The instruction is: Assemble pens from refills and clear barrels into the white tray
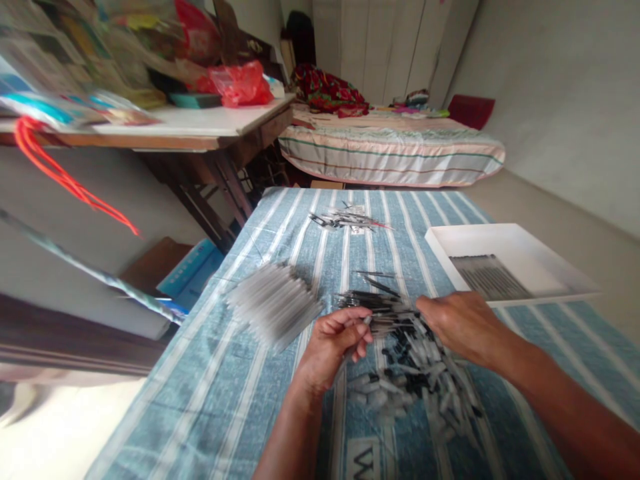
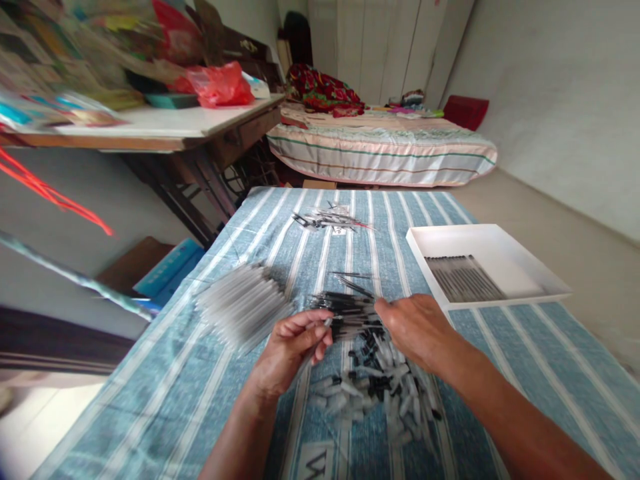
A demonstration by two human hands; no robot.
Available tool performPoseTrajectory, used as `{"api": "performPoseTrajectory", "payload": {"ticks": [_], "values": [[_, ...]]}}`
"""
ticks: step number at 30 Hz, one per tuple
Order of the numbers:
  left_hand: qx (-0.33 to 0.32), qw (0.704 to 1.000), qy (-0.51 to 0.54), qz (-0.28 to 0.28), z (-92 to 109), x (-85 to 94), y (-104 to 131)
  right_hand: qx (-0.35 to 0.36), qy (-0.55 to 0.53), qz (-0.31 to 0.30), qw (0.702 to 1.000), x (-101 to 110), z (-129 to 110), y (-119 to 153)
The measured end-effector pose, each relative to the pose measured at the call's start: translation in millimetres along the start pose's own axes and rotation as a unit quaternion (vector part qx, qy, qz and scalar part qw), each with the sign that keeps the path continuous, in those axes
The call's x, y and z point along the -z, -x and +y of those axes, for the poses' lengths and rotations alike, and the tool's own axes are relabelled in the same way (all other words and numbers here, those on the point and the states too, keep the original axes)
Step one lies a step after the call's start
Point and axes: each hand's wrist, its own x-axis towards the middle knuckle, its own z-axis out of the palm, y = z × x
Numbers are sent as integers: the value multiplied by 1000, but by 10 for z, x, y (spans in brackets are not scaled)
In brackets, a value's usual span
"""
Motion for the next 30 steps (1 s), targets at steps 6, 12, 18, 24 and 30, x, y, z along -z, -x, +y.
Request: {"api": "performPoseTrajectory", "payload": {"ticks": [6,12,18,24,30], "values": [[8,999,-32,-22,-16,9,4,29,-1,3,1000,-9,-4,4],[20,997,-73,-35,2,-17,31,64,38,19,997,51,71,2],[60,991,-109,-55,-33,-16,30,99,49,37,993,95,58,-5],[57,989,-117,-72,-30,-33,28,146,-22,85,985,44,-197,-27],[17,993,-78,-82,-29,-5,28,153,-121,174,965,-88,-263,17]]}}
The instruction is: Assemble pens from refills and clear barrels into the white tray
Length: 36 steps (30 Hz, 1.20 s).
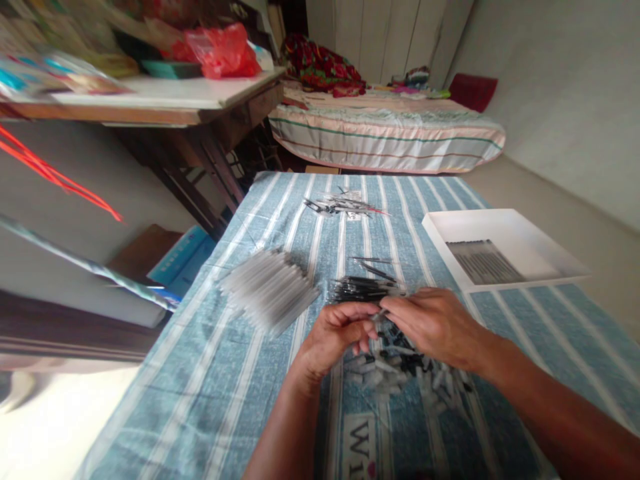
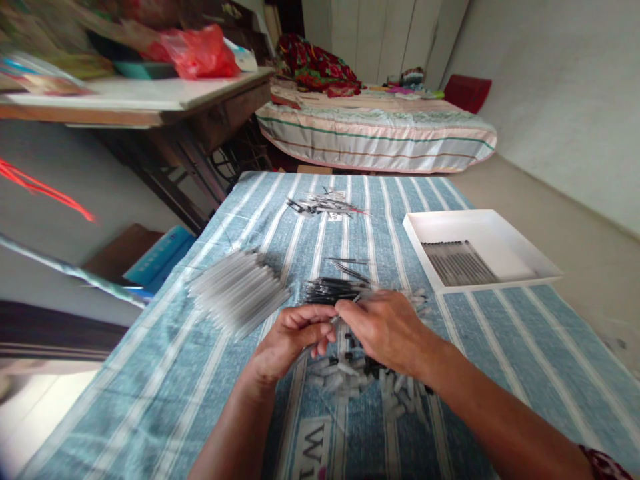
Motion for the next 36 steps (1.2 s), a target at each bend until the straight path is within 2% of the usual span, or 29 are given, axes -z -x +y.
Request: {"api": "performPoseTrajectory", "payload": {"ticks": [2,5,7,12,15,18,21,24,29,33,36], "values": [[-17,1000,24,6,-13,18,-8,-43,0,-43,998,-62,42,48],[-30,998,50,6,-25,28,-18,-97,3,-165,982,-180,70,95],[-33,998,58,3,-23,17,-17,-108,5,-217,970,-269,54,107],[-57,995,86,-6,0,-14,5,-114,9,-239,964,-437,10,111],[-62,994,93,-15,-1,-3,6,-121,-48,-198,972,-450,26,123],[-54,995,76,-26,-13,11,-1,-156,-163,-107,968,-417,31,149],[-41,997,54,-29,-21,2,-1,-176,-301,-3,937,-385,-3,175],[-21,999,38,-32,-27,-19,2,-188,-406,66,892,-377,-56,179],[-5,999,34,-39,-52,-27,-10,-212,-546,108,803,-404,-115,146],[-2,999,34,-41,-49,-34,-17,-237,-551,145,787,-462,-112,150],[5,999,32,-37,-26,-57,-9,-251,-562,150,774,-513,-84,178]]}}
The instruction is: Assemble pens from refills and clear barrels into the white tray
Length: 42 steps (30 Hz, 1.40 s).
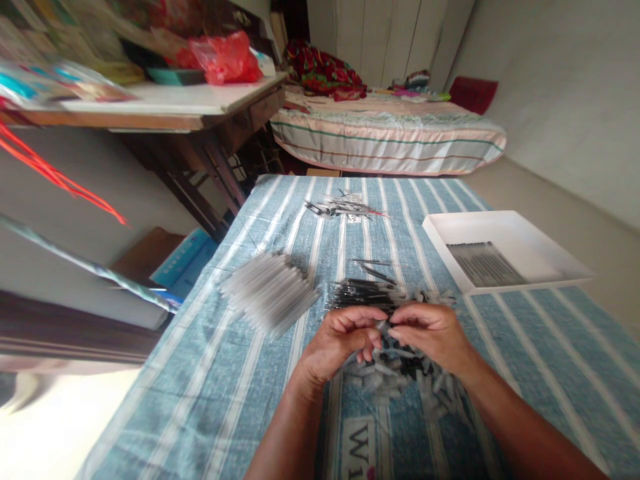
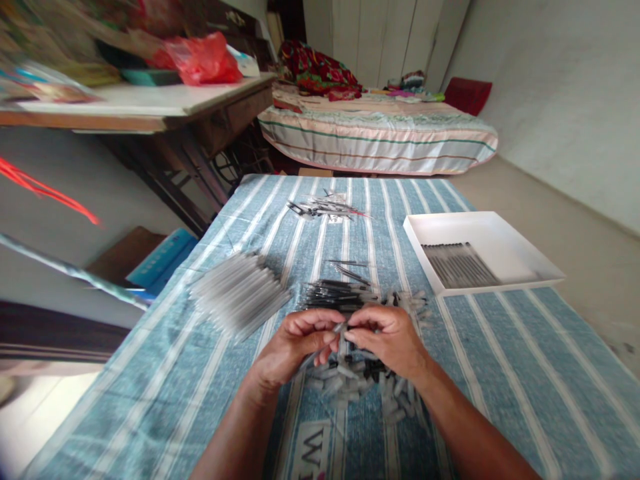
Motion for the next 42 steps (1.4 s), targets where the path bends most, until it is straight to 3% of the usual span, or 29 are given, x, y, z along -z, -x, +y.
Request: {"api": "performPoseTrajectory", "payload": {"ticks": [9,27,37,42], "values": [[27,999,-23,-2,-5,-6,-6,74,27,-4,997,89,-31,-46],[57,995,-84,-13,4,-30,-11,125,97,-70,985,106,-98,-64],[86,990,-110,-3,-32,-40,-26,48,141,-144,978,153,-35,-65],[90,989,-119,2,-60,-24,-38,5,137,-147,980,134,-10,-46]]}}
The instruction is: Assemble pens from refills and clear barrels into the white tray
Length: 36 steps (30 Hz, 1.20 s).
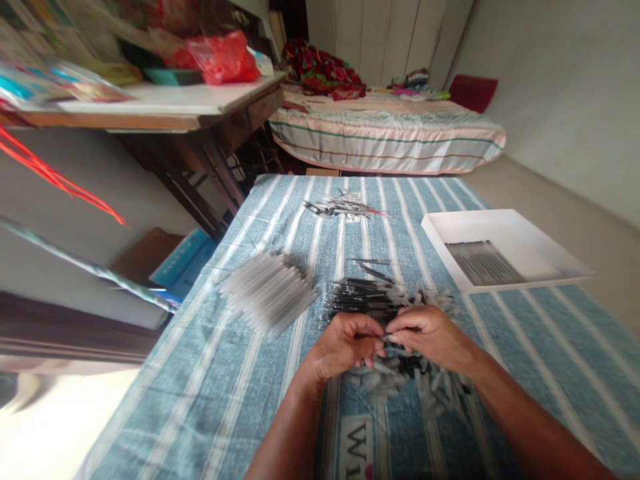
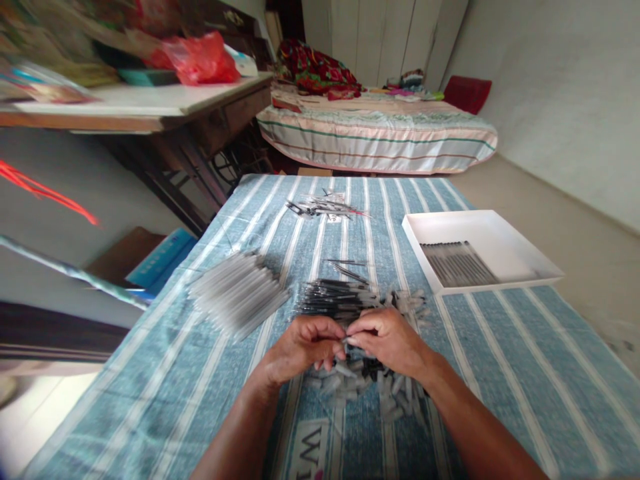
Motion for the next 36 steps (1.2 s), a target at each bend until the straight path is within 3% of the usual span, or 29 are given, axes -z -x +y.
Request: {"api": "performPoseTrajectory", "payload": {"ticks": [10,16,24,29,36], "values": [[0,1000,-4,13,-5,-13,-17,-13,61,5,998,-15,-38,-18],[0,1000,-4,18,26,-14,-9,-48,-6,24,999,13,8,11],[-3,1000,-6,14,-1,-3,-12,-63,27,-1,998,-30,-3,-2],[7,1000,-11,14,0,1,-13,-81,-43,-13,996,-31,8,11],[-1,1000,-18,15,33,-12,4,-79,5,-10,997,-33,-43,-5]]}}
